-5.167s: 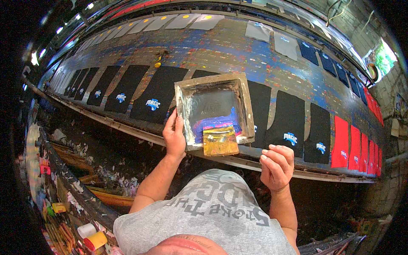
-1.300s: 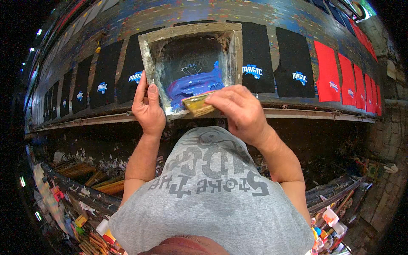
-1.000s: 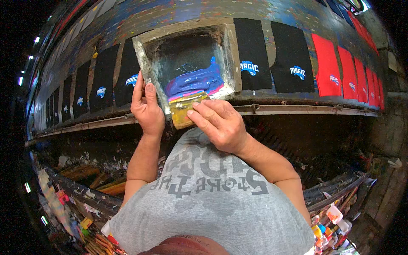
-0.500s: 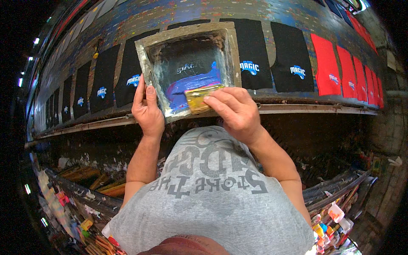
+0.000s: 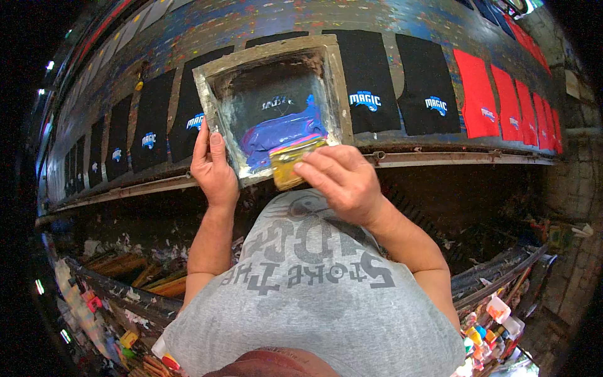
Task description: The person holds a screen printing frame and uses a squeegee to spread blue and pink ink across the mesh. They add more pink ink from a small container and continue blending the colors on the screen.
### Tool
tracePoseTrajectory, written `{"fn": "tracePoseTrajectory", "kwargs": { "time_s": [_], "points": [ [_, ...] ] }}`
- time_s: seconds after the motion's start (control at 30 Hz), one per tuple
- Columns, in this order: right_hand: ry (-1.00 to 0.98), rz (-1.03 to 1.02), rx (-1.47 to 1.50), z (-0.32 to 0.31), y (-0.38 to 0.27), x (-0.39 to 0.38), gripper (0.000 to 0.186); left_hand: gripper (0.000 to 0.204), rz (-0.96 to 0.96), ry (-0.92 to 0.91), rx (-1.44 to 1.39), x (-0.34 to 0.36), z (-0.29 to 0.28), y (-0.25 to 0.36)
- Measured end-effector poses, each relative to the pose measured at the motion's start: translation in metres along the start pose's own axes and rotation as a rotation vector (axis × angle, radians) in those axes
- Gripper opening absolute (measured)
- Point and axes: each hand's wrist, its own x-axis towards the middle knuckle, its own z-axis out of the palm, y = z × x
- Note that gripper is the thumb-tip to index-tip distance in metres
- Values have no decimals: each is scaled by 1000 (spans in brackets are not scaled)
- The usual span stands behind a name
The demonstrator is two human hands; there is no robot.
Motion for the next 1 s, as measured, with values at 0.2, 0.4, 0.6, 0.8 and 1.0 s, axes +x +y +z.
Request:
{"fn": "tracePoseTrajectory", "kwargs": {
  "time_s": [0.2, 0.4, 0.6, 0.8, 1.0],
  "points": [
    [-43, -44, -31, 8, -6, 2, 36, 50, -45, 28, -22, 0, -2, 3],
    [72, 40, 29, 6, -4, 3, 38, 50, 2, 9, 2, 0, -5, 4],
    [-16, -41, 6, 0, 0, 3, 38, 50, 2, 38, -21, 1, -1, 2],
    [22, -18, -10, -1, 0, 3, 40, 49, -8, 16, -37, -2, -3, 4],
    [66, -6, 39, -1, -4, 14, 43, 49, -9, 14, -7, -7, -1, 3]
  ]
}}
